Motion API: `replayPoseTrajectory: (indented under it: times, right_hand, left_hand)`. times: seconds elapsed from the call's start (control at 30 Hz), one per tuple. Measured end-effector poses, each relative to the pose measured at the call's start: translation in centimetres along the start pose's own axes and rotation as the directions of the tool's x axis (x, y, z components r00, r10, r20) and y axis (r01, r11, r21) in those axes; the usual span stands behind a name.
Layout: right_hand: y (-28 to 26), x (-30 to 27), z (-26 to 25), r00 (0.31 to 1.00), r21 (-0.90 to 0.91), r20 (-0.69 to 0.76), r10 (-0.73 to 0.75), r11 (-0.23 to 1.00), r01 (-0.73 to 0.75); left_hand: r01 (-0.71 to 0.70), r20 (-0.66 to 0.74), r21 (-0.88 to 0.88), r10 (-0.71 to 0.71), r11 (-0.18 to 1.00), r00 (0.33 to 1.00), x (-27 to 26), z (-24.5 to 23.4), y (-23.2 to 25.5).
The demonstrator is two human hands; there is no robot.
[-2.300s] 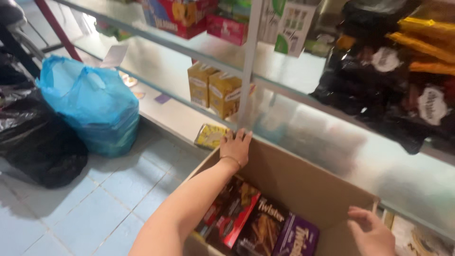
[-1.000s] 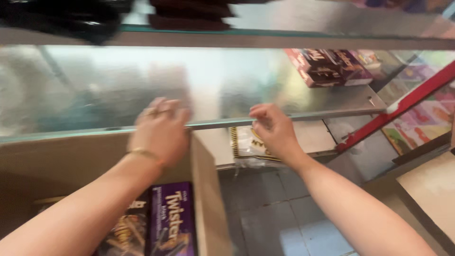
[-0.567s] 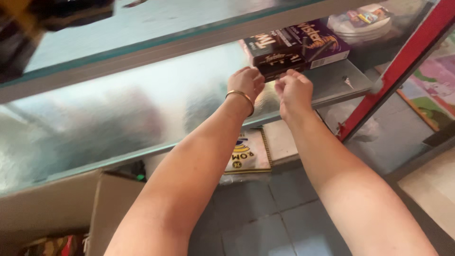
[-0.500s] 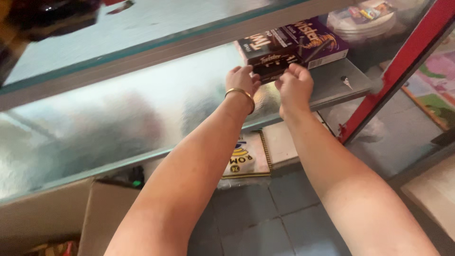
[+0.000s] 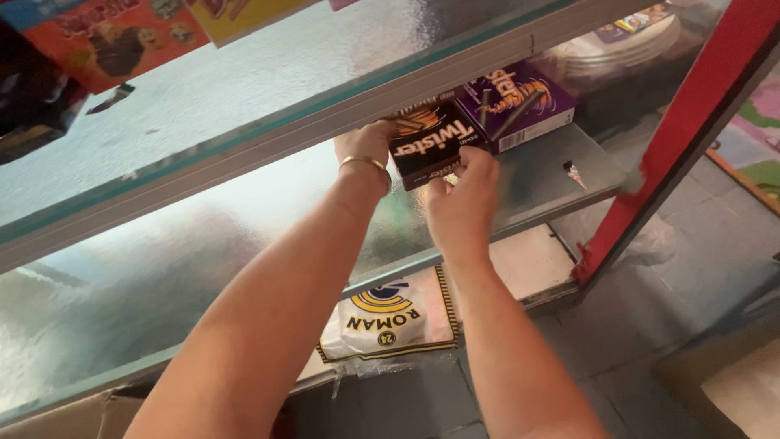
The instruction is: The person removes various snack items from a cardboard box and places them onto glass shelves in a store. They handle chocolate bars, packaged snacks, and boxes, arranging them on the shelves.
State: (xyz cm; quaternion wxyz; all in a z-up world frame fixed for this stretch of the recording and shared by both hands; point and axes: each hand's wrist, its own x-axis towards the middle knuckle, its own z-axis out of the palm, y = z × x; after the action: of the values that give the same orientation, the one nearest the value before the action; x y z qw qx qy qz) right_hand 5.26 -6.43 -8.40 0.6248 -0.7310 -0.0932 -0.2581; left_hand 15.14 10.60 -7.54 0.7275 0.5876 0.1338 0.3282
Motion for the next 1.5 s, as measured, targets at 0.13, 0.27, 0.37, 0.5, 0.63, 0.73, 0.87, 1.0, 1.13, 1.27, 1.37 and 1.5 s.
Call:
replayPoseTrajectory:
  times: [0.13,0.27,0.37,0.5,0.63,0.73,0.87,1.0,1.13,1.27,1.37,1.5]
  right_hand:
    - [-0.8,-0.2,-0.4,0.999,0.006,0.032,-0.039,0.999,0.039]
    - [-1.4,-0.6,-0.3,0.996,0.022,0.025,-0.082,0.996,0.081]
    - [-1.5,-0.7,-0.3,0.998,-0.011,0.013,-0.063,0.998,0.063]
    - [-2.0,-0.7,0.1,0.997,-0.142,0.034,-0.065,0.987,0.069]
    - [-2.6,-0.5,0.6,0.988,-0.352,0.064,-0.139,0.923,0.153]
    - [-2.7,-0.6,0.8,0.989,-0.351,0.114,-0.096,0.927,0.130]
    - [-2.9,-0.7,0.6,0.976,-0.333,0.189,-0.108,0.928,0.167]
    - [-3.0,-0.4,0.3,0.969,-0.338,0.246,0.005,0.938,0.080]
    - [-2.8,-0.5,0.6,0.970,-0.351,0.242,-0.015,0.931,0.102]
    - [-2.2,-0.7,1.0,0.978,-0.411,0.140,-0.156,0.889,0.201]
    - [-1.7,-0.8,1.2,0.984,-0.402,0.118,-0.134,0.900,0.171]
    - [-1.4,-1.0,1.3,0.980,-0.419,0.091,-0.175,0.886,0.197]
  left_hand:
    - [-0.248,0.200,0.891,0.160,0.381,0.966,4.0,0.8,-1.5]
    - [-0.175,0.106,0.920,0.208,0.352,0.972,6.7,1.2,-1.3]
    - [-0.168,0.094,0.928,0.227,0.332,0.969,7.5,1.7,-1.0]
    - [-0.142,0.053,0.938,0.275,0.316,0.960,9.2,1.0,1.2]
    - [-0.119,0.012,0.946,0.335,0.303,0.942,11.9,-0.2,3.6]
    - [-0.110,0.000,0.950,0.351,0.292,0.936,12.6,-0.8,3.7]
    - [-0.092,-0.013,0.957,0.362,0.273,0.932,12.8,-1.9,3.8]
    - [-0.081,-0.024,0.961,0.370,0.265,0.929,12.9,-2.4,4.3]
    - [-0.081,-0.021,0.963,0.371,0.256,0.929,13.1,-2.8,5.0]
    - [-0.087,-0.010,0.965,0.369,0.246,0.929,13.2,-3.0,5.6]
    - [-0.088,-0.007,0.967,0.367,0.241,0.930,13.2,-3.0,5.7]
    - [-0.091,0.003,0.969,0.358,0.231,0.934,13.2,-2.7,5.4]
